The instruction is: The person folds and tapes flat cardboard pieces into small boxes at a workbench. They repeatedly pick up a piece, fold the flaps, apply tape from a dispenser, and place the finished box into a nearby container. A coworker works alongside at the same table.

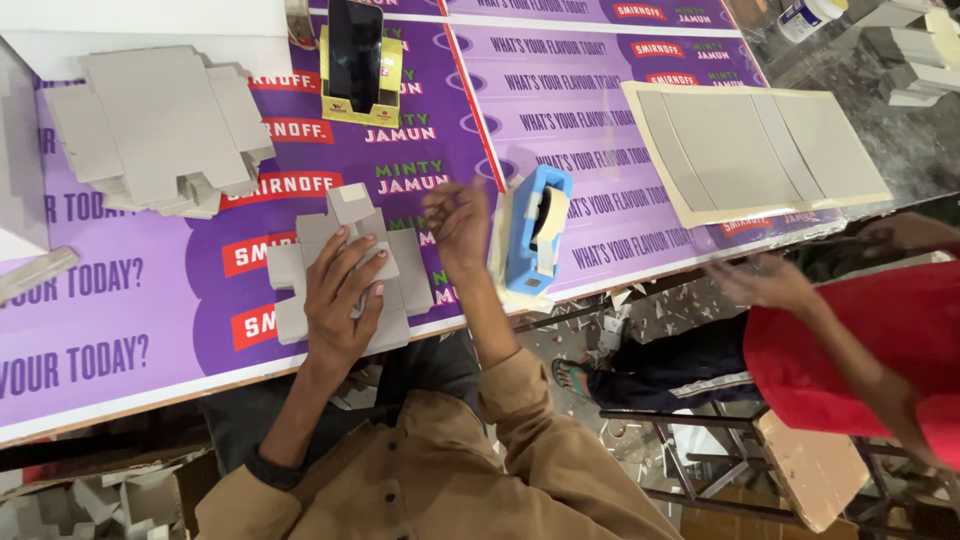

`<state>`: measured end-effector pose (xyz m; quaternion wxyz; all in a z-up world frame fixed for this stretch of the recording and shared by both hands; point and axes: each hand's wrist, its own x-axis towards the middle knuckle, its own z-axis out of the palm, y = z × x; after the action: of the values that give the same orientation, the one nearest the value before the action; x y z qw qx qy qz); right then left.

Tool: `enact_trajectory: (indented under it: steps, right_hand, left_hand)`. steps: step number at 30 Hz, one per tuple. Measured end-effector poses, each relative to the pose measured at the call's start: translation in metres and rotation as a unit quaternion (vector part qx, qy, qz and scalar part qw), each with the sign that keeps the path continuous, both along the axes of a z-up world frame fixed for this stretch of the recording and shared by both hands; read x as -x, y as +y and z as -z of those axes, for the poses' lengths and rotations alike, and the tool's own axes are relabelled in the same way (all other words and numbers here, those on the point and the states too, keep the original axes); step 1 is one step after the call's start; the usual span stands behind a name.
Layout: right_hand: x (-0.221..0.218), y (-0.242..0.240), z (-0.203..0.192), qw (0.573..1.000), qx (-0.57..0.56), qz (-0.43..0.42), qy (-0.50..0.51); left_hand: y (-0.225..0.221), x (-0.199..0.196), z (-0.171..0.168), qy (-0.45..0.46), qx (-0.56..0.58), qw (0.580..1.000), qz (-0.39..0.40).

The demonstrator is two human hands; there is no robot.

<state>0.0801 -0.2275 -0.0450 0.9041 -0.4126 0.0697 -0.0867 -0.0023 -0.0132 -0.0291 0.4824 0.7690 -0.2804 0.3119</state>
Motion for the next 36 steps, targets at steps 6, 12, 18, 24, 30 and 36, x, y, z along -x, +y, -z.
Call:
enact_trajectory:
  steps: [6,12,18,24,30,36]
  right_hand:
    - [-0.013,0.002,0.058,0.996,0.049,0.055,0.058]
    - [-0.010,-0.002,0.062,0.995,0.070,0.040,0.054]
    - [-0.011,0.001,0.060,0.995,0.081,0.042,0.051]
    - [-0.011,0.000,0.057,0.994,0.088,0.041,0.057]
    - [-0.011,-0.002,0.063,0.994,0.081,0.040,0.060]
    - [-0.017,0.000,0.056,0.995,0.077,0.039,0.057]
  left_hand:
    - [0.002,-0.007,-0.005,0.001,0.007,1.000,0.002]
    - [-0.004,-0.005,-0.008,0.003,0.010,1.000,0.004]
    - [-0.002,-0.001,-0.014,0.002,0.005,1.000,-0.005]
    - [-0.001,0.005,-0.016,0.004,0.006,1.000,-0.006]
    - [-0.004,0.005,-0.018,0.005,0.010,1.000,-0.006]
    - [0.006,-0.008,-0.024,0.011,0.017,1.000,0.002]
